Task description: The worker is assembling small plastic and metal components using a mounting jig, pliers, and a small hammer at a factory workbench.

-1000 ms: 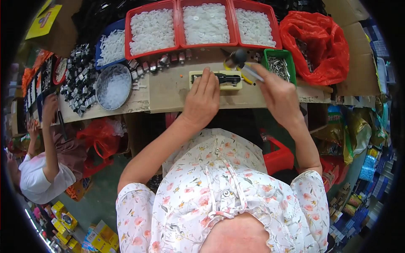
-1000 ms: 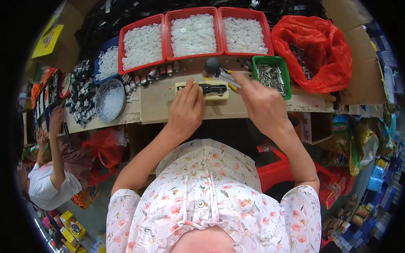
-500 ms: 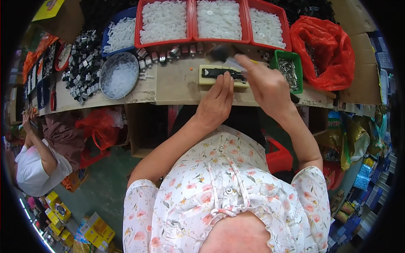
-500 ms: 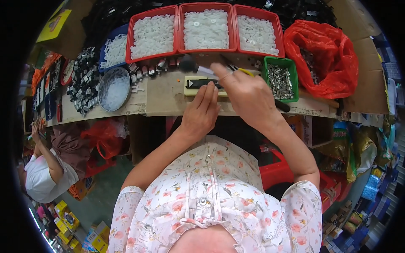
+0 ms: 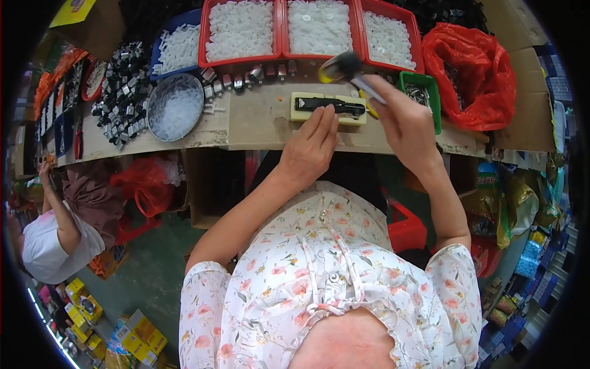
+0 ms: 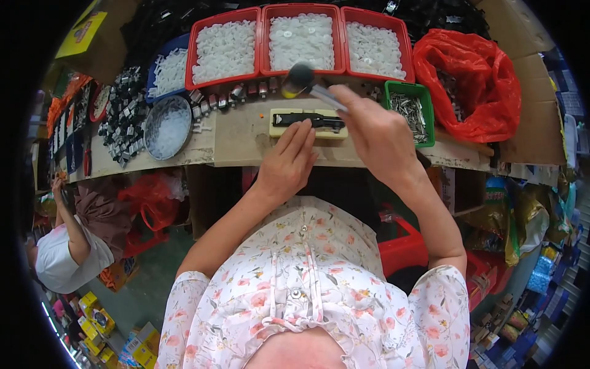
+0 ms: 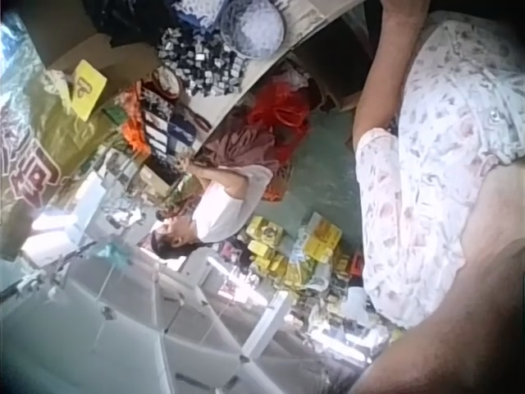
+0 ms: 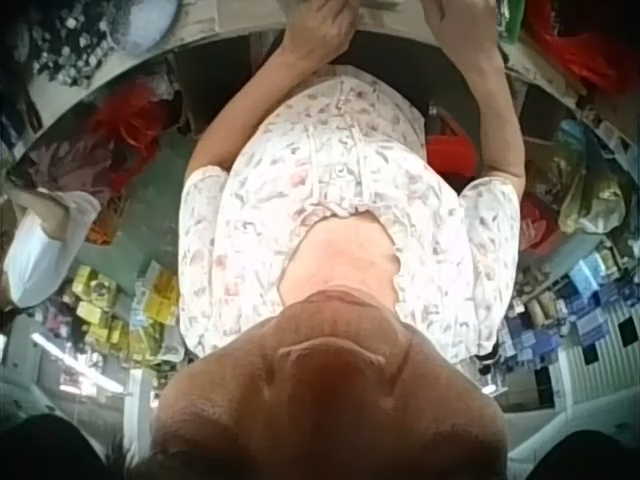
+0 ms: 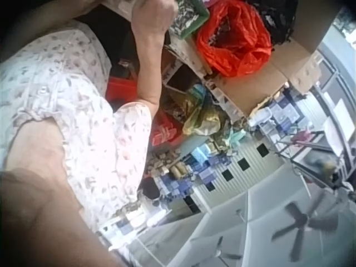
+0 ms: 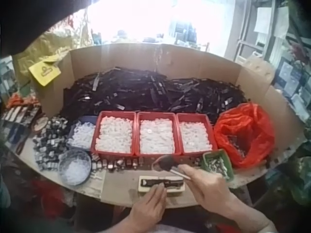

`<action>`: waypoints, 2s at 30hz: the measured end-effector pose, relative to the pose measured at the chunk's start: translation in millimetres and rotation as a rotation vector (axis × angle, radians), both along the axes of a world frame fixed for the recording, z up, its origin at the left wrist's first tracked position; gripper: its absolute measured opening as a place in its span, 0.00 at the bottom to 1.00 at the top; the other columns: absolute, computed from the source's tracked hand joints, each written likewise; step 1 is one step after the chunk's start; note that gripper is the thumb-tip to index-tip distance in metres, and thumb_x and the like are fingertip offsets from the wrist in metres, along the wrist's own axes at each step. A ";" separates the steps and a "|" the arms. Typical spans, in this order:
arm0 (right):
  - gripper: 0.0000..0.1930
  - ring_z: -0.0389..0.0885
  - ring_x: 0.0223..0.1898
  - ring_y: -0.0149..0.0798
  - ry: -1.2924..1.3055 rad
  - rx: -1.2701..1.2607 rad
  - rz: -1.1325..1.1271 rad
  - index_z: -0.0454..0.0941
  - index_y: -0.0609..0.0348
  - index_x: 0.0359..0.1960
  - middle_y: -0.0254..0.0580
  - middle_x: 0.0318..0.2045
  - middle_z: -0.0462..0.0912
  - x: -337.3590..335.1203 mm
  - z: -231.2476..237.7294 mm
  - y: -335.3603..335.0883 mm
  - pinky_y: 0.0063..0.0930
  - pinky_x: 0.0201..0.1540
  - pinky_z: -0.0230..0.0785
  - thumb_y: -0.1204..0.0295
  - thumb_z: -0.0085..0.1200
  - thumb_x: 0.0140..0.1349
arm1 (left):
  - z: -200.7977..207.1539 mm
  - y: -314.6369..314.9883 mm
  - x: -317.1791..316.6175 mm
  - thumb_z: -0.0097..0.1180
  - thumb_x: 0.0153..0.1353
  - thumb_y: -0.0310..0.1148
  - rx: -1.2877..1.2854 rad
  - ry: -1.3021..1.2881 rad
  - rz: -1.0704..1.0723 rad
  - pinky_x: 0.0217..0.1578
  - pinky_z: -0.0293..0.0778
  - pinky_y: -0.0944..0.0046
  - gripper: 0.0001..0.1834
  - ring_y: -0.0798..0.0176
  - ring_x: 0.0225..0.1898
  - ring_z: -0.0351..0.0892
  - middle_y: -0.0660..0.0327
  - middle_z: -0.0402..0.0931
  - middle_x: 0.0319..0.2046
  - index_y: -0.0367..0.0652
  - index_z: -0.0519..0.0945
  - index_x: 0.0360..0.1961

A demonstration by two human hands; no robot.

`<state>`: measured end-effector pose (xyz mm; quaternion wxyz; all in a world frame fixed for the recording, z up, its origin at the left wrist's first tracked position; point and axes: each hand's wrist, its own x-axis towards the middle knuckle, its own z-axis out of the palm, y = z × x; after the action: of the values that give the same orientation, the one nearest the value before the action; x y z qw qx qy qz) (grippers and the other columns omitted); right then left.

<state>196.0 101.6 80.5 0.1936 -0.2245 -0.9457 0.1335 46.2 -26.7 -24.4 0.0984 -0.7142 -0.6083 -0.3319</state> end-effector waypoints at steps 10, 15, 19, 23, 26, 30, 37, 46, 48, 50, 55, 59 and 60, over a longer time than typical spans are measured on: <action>0.19 0.82 0.37 0.60 0.013 -0.121 -0.080 0.76 0.55 0.58 0.56 0.37 0.83 28.3 -26.0 -4.3 0.44 0.36 0.75 0.79 0.54 0.64 | 6.4 -8.6 -15.6 0.60 0.55 0.23 0.008 -0.106 0.023 0.57 0.75 0.56 0.18 0.44 0.58 0.76 0.45 0.78 0.52 0.26 0.80 0.48; 0.19 0.85 0.36 0.55 -0.057 -0.154 -0.091 0.77 0.60 0.57 0.56 0.37 0.83 40.3 -21.3 -3.9 0.38 0.36 0.75 0.81 0.55 0.63 | 10.1 3.8 -17.6 0.62 0.55 0.21 -0.028 -0.056 -0.007 0.57 0.75 0.54 0.18 0.45 0.59 0.76 0.46 0.78 0.52 0.28 0.79 0.48; 0.18 0.86 0.37 0.51 0.248 -0.005 -0.191 0.77 0.61 0.57 0.58 0.40 0.84 60.8 -20.2 -5.2 0.36 0.37 0.75 0.80 0.55 0.65 | 6.1 17.7 -9.8 0.62 0.55 0.22 0.014 -0.014 -0.062 0.56 0.76 0.55 0.17 0.45 0.57 0.77 0.46 0.79 0.50 0.27 0.80 0.46; 0.18 0.88 0.37 0.47 -0.164 -0.089 -0.251 0.77 0.63 0.57 0.55 0.40 0.86 70.4 -16.7 -5.3 0.34 0.38 0.76 0.80 0.56 0.65 | 0.7 21.1 -13.9 0.63 0.55 0.22 0.069 0.034 -0.065 0.54 0.77 0.56 0.15 0.46 0.55 0.80 0.46 0.80 0.48 0.27 0.82 0.43; 0.18 0.85 0.36 0.54 0.240 -0.101 -0.260 0.77 0.61 0.56 0.57 0.39 0.84 61.9 -6.8 -16.3 0.38 0.38 0.75 0.80 0.57 0.64 | -1.6 17.1 -10.7 0.63 0.55 0.22 0.074 0.035 -0.059 0.53 0.78 0.56 0.14 0.45 0.54 0.80 0.45 0.80 0.47 0.26 0.82 0.42; 0.19 0.87 0.38 0.50 -0.255 -0.095 -0.228 0.78 0.62 0.56 0.53 0.39 0.85 61.0 -33.6 -10.5 0.36 0.40 0.77 0.82 0.57 0.62 | -2.6 22.5 -12.2 0.63 0.55 0.21 0.087 0.029 -0.057 0.52 0.79 0.56 0.13 0.44 0.54 0.80 0.45 0.80 0.47 0.26 0.82 0.42; 0.20 0.83 0.33 0.56 -0.060 -0.011 -0.209 0.76 0.57 0.56 0.55 0.34 0.83 51.3 -24.3 -8.2 0.43 0.35 0.74 0.81 0.56 0.61 | 1.1 23.4 -9.6 0.63 0.54 0.20 0.078 0.028 -0.067 0.52 0.79 0.56 0.13 0.44 0.53 0.81 0.45 0.80 0.47 0.26 0.82 0.42; 0.16 0.83 0.35 0.55 -0.014 0.127 -0.288 0.79 0.60 0.53 0.55 0.38 0.83 52.2 -21.0 82.5 0.42 0.37 0.74 0.77 0.57 0.63 | 8.4 24.1 -8.4 0.59 0.52 0.22 0.068 -0.016 -0.061 0.50 0.78 0.55 0.13 0.43 0.52 0.79 0.44 0.79 0.45 0.25 0.82 0.39; 0.16 0.83 0.35 0.55 -0.004 0.178 -0.296 0.79 0.59 0.53 0.55 0.38 0.83 47.9 -27.0 117.3 0.43 0.38 0.74 0.75 0.57 0.64 | 9.0 28.2 -7.5 0.58 0.50 0.23 0.051 -0.038 -0.064 0.51 0.76 0.54 0.15 0.44 0.52 0.78 0.44 0.78 0.45 0.25 0.81 0.40; 0.14 0.81 0.38 0.53 -0.162 0.266 -0.358 0.80 0.58 0.52 0.51 0.37 0.81 42.6 -33.4 139.3 0.43 0.40 0.73 0.72 0.56 0.65 | 6.5 31.0 -7.3 0.61 0.51 0.22 0.035 -0.054 -0.055 0.52 0.76 0.53 0.16 0.45 0.52 0.77 0.46 0.78 0.46 0.27 0.80 0.42; 0.12 0.79 0.43 0.51 -0.223 0.372 -0.298 0.80 0.57 0.50 0.47 0.38 0.78 29.6 -29.1 140.8 0.41 0.42 0.73 0.72 0.56 0.65 | 9.2 33.5 -5.8 0.62 0.51 0.21 0.022 -0.086 -0.008 0.54 0.75 0.53 0.20 0.46 0.54 0.76 0.49 0.77 0.49 0.30 0.79 0.47; 0.11 0.78 0.46 0.51 -0.072 0.275 -0.197 0.80 0.59 0.45 0.47 0.41 0.78 26.5 -15.4 103.4 0.40 0.44 0.73 0.75 0.59 0.61 | 12.9 35.6 -11.6 0.57 0.51 0.23 -0.081 -0.024 0.029 0.55 0.72 0.54 0.21 0.47 0.54 0.75 0.49 0.76 0.48 0.30 0.77 0.49; 0.11 0.78 0.46 0.51 -0.077 0.276 -0.197 0.80 0.59 0.45 0.47 0.41 0.78 27.3 -16.5 88.9 0.40 0.44 0.73 0.75 0.59 0.61 | 14.7 36.3 -12.4 0.56 0.51 0.23 -0.113 -0.018 0.006 0.56 0.72 0.54 0.22 0.47 0.53 0.75 0.49 0.76 0.47 0.30 0.77 0.49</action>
<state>223.3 190.5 64.1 0.1985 -0.2921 -0.9352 -0.0258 33.7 9.6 -9.7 0.0533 -0.7139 -0.6290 -0.3030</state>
